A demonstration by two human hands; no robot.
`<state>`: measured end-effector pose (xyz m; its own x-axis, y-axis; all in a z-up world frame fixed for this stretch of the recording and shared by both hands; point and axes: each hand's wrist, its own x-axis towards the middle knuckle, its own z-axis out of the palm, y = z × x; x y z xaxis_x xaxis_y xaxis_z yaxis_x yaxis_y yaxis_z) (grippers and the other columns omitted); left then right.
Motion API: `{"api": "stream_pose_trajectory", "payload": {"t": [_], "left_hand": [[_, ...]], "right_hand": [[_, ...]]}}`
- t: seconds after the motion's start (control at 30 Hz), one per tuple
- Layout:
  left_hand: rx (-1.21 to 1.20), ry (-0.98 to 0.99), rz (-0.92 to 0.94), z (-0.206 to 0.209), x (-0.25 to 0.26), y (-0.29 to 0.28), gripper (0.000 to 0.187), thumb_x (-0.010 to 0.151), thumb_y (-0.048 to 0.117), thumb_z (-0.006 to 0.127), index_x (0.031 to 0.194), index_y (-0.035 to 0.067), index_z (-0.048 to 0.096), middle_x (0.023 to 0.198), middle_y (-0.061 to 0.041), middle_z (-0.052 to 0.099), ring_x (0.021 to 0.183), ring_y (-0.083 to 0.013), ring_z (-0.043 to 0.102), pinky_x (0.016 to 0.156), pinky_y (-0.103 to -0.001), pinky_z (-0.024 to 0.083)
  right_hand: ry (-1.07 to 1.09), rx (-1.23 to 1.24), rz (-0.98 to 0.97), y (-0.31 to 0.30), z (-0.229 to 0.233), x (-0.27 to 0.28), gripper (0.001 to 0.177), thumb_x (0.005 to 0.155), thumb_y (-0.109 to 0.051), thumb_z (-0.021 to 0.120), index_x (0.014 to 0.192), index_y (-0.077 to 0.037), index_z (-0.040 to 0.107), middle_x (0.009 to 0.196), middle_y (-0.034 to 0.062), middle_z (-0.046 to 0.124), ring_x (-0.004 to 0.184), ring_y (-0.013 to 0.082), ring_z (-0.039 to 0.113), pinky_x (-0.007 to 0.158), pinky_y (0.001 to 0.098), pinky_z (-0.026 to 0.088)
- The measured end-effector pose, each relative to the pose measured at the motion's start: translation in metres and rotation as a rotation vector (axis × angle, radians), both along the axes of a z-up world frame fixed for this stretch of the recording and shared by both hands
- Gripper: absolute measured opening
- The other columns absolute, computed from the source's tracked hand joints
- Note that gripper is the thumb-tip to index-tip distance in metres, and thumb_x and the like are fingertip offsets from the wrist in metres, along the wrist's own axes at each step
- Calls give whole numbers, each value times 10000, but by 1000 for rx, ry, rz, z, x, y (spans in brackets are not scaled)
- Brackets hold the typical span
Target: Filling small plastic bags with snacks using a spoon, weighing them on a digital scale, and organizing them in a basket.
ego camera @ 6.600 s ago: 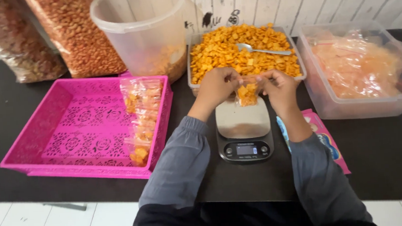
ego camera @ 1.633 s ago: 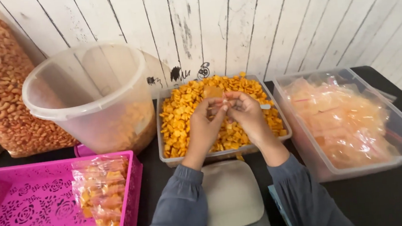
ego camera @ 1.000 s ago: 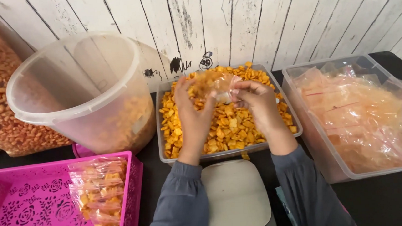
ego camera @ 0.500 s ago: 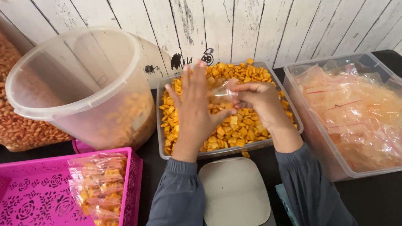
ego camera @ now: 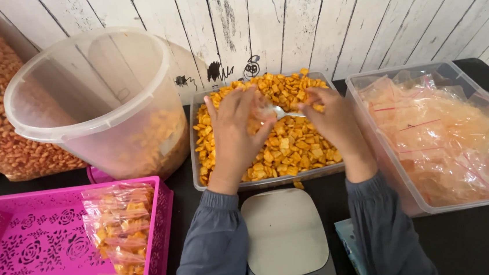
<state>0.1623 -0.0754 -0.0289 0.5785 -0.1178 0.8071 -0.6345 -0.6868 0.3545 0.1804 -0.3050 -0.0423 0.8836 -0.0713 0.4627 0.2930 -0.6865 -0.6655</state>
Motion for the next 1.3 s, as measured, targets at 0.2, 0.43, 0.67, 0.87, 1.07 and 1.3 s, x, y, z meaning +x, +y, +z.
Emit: {"api": "stream_pose_trajectory", "payload": {"t": [0.2, 0.43, 0.67, 0.87, 1.07, 1.3], "left_hand": [[-177, 31, 101, -25, 15, 6, 713, 821, 274, 845, 1421, 38, 540, 1153, -152, 601, 1217, -376, 572, 1181, -680, 72], [-244, -66, 233, -41, 23, 18, 744, 889, 298, 785, 1501, 48, 443, 1148, -159, 561, 1167, -381, 562, 1147, -707, 127], [-256, -65, 182, -47, 24, 13, 800, 879, 293, 809, 1528, 48, 409, 1176, -166, 564, 1174, -384, 551, 1143, -707, 130], [-263, 4, 70, -51, 27, 13, 779, 890, 294, 803, 1511, 23, 418, 1183, -178, 578, 1197, -387, 549, 1145, -680, 169], [-247, 70, -38, -45, 24, 14, 732, 849, 340, 833, 1417, 2, 520, 1182, -181, 613, 1178, -367, 571, 1131, -589, 249], [-153, 66, -121, -49, 29, 15, 748, 758, 406, 864, 1331, 4, 601, 1151, -190, 654, 1073, -378, 630, 1029, -474, 424]], "right_hand": [[303, -550, -145, -42, -51, 30, 395, 886, -347, 712, 1221, -140, 740, 1027, 95, 744, 1030, 305, 719, 841, 381, 587], [326, -241, -200, -40, -41, 22, 272, 864, -299, 716, 1094, -172, 787, 1058, 164, 711, 1084, 422, 652, 938, 484, 525], [-157, 270, -360, -32, -30, 16, 167, 921, -276, 690, 862, -139, 764, 621, 31, 622, 633, 201, 644, 609, 322, 523], [-251, 78, -346, -20, -37, 18, 296, 1059, -285, 566, 882, -83, 689, 676, 75, 687, 725, 328, 695, 685, 444, 552], [-7, 529, -182, -17, -47, 19, 291, 1061, -215, 461, 976, -2, 639, 748, 154, 704, 598, 237, 706, 565, 341, 607], [40, 865, -111, -24, -65, 35, 275, 1031, -229, 472, 984, 1, 615, 742, 203, 696, 611, 234, 734, 550, 315, 657]]}}
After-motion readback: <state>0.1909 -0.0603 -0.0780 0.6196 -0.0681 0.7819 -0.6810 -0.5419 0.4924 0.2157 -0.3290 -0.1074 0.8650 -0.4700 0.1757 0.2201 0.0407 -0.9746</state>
